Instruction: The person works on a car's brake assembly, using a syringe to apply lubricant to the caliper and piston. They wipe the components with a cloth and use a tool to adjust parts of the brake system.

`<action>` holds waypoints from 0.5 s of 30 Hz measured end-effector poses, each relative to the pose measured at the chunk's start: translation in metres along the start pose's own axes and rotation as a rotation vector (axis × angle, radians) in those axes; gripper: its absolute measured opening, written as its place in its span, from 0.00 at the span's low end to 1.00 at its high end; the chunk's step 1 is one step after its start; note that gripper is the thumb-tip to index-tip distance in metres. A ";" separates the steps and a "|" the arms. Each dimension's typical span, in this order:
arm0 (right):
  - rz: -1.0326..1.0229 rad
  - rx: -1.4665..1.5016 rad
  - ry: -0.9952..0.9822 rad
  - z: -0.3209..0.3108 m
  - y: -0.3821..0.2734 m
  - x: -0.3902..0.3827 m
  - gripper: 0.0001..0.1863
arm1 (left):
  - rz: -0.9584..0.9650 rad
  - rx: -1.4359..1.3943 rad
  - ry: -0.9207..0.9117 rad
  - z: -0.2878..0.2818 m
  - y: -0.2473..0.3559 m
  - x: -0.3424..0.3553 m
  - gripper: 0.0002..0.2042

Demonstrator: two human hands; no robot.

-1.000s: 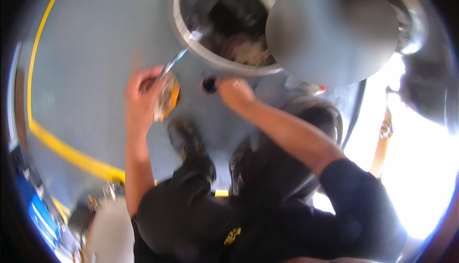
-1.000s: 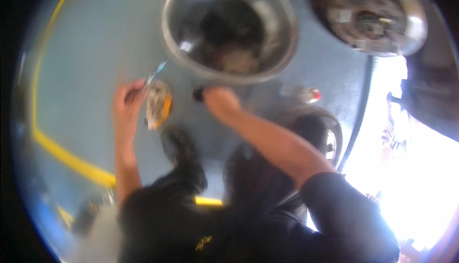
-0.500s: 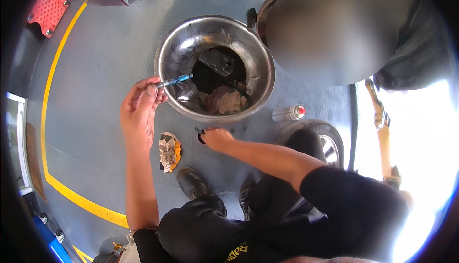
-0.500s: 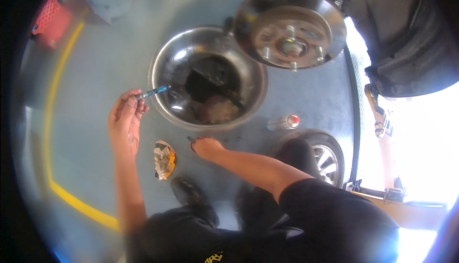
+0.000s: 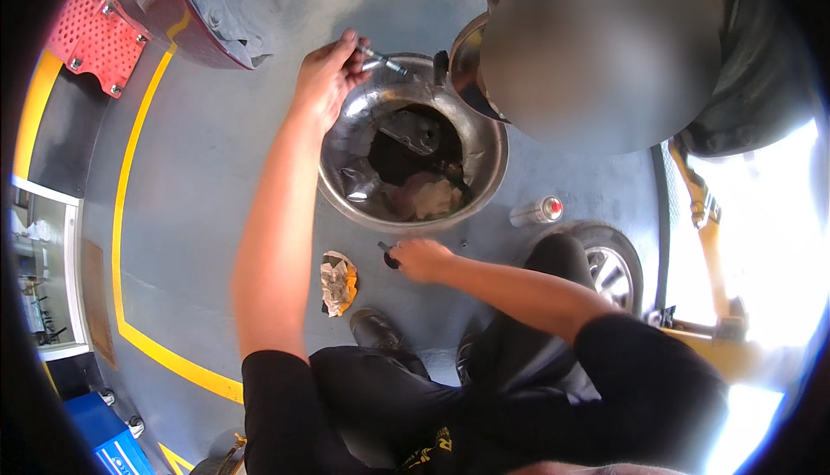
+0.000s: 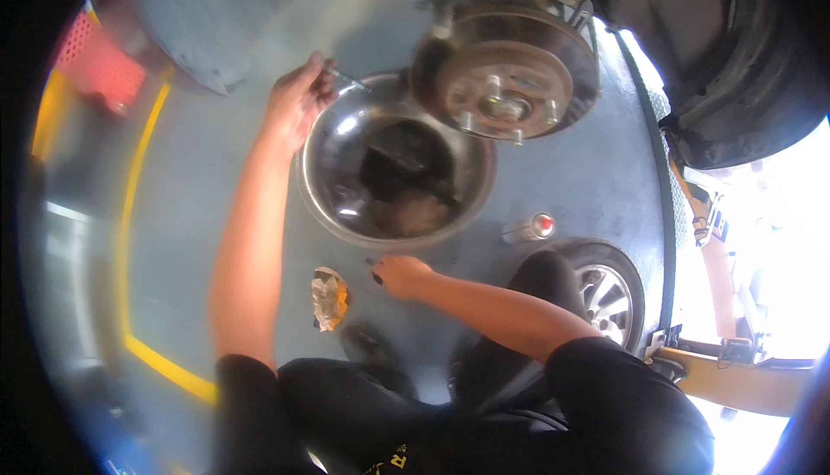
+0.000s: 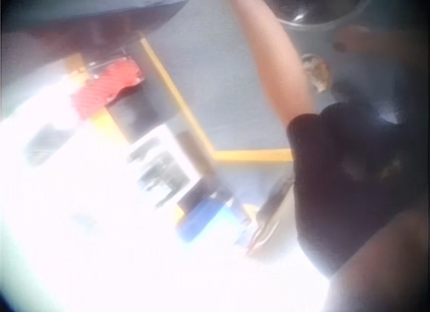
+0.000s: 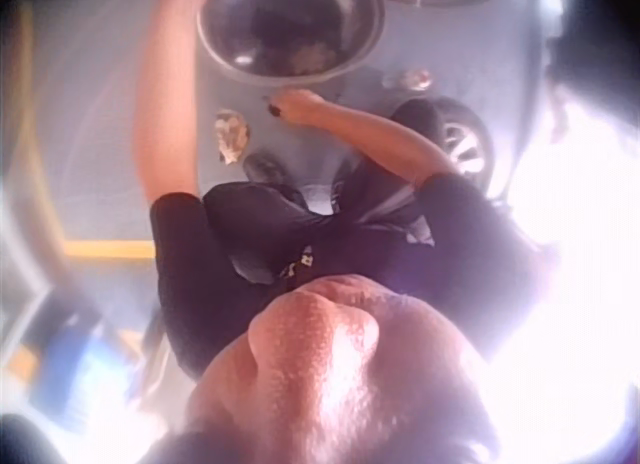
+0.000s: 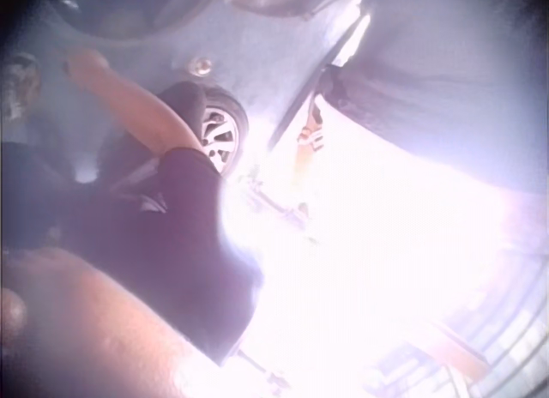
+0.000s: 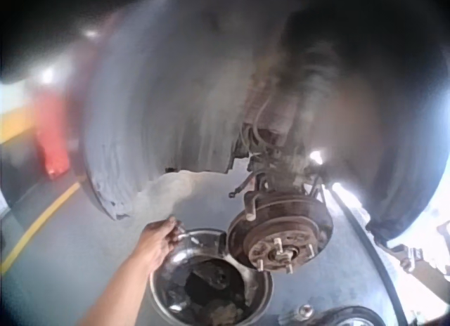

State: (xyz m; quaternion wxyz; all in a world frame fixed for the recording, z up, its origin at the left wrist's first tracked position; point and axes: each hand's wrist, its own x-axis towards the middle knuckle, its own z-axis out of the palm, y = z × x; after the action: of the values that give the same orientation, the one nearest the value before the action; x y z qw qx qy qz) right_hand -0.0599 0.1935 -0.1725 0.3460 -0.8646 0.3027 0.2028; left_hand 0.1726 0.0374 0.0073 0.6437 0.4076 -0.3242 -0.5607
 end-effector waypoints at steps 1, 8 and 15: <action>-0.011 0.023 -0.020 -0.011 -0.011 -0.010 0.19 | 0.005 0.030 0.036 0.005 0.002 0.008 0.17; -0.092 0.199 0.517 -0.215 -0.045 -0.184 0.17 | 0.043 0.339 0.199 0.053 -0.017 0.050 0.21; -0.108 0.181 1.465 -0.358 0.006 -0.236 0.11 | -0.051 0.227 0.092 0.068 -0.015 0.064 0.21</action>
State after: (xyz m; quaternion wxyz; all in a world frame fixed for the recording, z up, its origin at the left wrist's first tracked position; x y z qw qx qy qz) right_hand -0.1866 0.0224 0.1997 0.1346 -0.7601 0.4287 -0.4695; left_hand 0.1163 -0.0376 0.0228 0.5930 0.5112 -0.3452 -0.5175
